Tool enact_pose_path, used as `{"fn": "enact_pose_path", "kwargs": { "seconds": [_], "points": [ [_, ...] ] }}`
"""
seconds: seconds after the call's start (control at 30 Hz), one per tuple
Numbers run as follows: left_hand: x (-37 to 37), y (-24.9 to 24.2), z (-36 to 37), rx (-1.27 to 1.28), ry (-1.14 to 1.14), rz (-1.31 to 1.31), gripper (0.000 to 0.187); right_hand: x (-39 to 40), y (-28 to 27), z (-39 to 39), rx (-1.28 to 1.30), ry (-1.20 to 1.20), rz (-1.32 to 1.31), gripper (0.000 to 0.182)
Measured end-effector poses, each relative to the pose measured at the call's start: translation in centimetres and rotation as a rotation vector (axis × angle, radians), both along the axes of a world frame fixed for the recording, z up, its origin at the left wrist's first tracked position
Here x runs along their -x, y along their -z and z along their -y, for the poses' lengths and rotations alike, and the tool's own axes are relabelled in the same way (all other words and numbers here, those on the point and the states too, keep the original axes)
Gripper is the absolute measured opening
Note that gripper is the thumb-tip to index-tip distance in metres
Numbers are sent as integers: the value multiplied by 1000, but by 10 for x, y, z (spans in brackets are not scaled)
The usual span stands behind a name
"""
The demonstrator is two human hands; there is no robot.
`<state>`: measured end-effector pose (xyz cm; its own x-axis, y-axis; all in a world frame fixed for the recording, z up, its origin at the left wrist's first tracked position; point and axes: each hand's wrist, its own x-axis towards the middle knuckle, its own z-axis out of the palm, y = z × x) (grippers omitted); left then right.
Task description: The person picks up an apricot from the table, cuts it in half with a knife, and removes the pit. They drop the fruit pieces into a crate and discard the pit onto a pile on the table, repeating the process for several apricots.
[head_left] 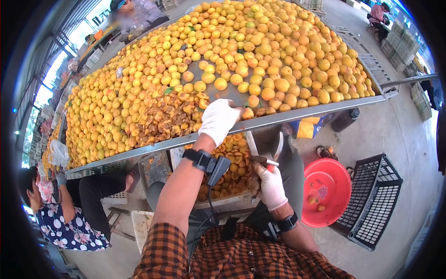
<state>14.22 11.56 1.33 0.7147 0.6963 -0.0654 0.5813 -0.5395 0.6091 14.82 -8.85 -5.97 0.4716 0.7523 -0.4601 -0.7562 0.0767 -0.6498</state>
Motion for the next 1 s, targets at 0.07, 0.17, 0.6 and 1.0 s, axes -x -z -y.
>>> {"fn": "enact_pose_path", "kwargs": {
  "seconds": [0.07, 0.17, 0.6, 1.0],
  "points": [
    [-22, 6, 1, -32, 23, -233, 39, -7, 0, 7, -14, -7, 27, 29],
    [-36, 18, -2, -84, 24, -286, 41, -13, -5, 11, -39, -13, 57, 29],
    [37, 8, 22, 319, -51, 538, 36, -24, -35, 3, -102, 58, 218, 22],
    [129, 10, 106, 946, -104, 913, 36, 18, -59, -10, -468, -323, 150, 47]
  ]
}}
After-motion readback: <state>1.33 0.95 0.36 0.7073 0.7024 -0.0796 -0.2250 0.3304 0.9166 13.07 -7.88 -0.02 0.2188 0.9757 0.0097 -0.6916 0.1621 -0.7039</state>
